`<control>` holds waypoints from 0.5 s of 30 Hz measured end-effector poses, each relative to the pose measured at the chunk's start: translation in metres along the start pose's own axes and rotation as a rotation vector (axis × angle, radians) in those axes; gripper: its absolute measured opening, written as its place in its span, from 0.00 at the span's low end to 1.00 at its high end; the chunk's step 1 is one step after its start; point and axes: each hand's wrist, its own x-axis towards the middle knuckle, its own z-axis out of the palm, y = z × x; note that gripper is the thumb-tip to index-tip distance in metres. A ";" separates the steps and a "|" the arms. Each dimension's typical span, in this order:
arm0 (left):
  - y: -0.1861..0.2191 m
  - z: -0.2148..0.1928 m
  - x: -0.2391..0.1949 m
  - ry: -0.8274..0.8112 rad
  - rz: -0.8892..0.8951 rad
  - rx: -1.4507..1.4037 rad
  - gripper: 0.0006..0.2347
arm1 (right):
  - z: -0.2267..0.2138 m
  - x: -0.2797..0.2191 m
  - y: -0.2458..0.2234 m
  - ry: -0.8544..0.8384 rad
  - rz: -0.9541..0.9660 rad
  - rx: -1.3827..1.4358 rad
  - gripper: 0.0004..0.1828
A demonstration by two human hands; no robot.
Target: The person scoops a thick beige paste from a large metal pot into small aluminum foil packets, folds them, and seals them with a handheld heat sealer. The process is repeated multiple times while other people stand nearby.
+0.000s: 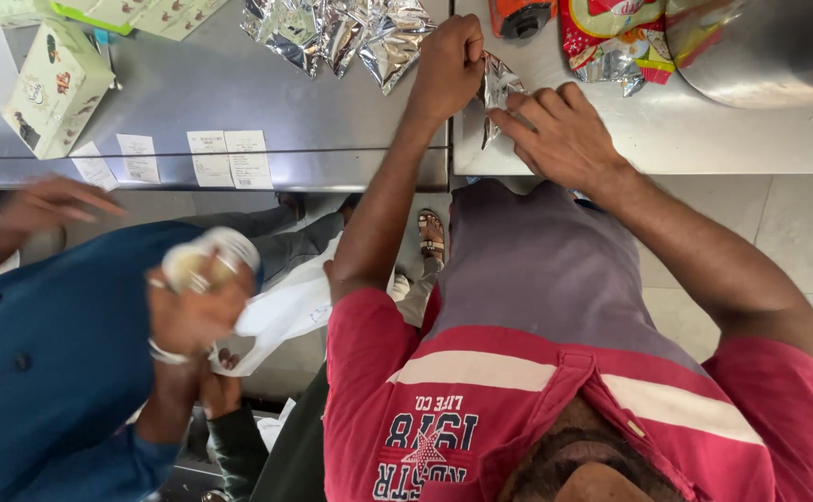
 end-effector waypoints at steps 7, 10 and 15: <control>-0.012 -0.001 0.007 -0.080 -0.002 0.016 0.12 | 0.004 0.027 0.009 -0.163 0.021 -0.205 0.14; -0.016 0.001 0.009 -0.113 0.003 0.023 0.12 | -0.001 0.025 0.009 -0.213 -0.048 -0.187 0.11; -0.014 -0.004 0.013 -0.137 0.004 0.036 0.12 | -0.017 0.022 0.002 -0.218 -0.104 -0.058 0.12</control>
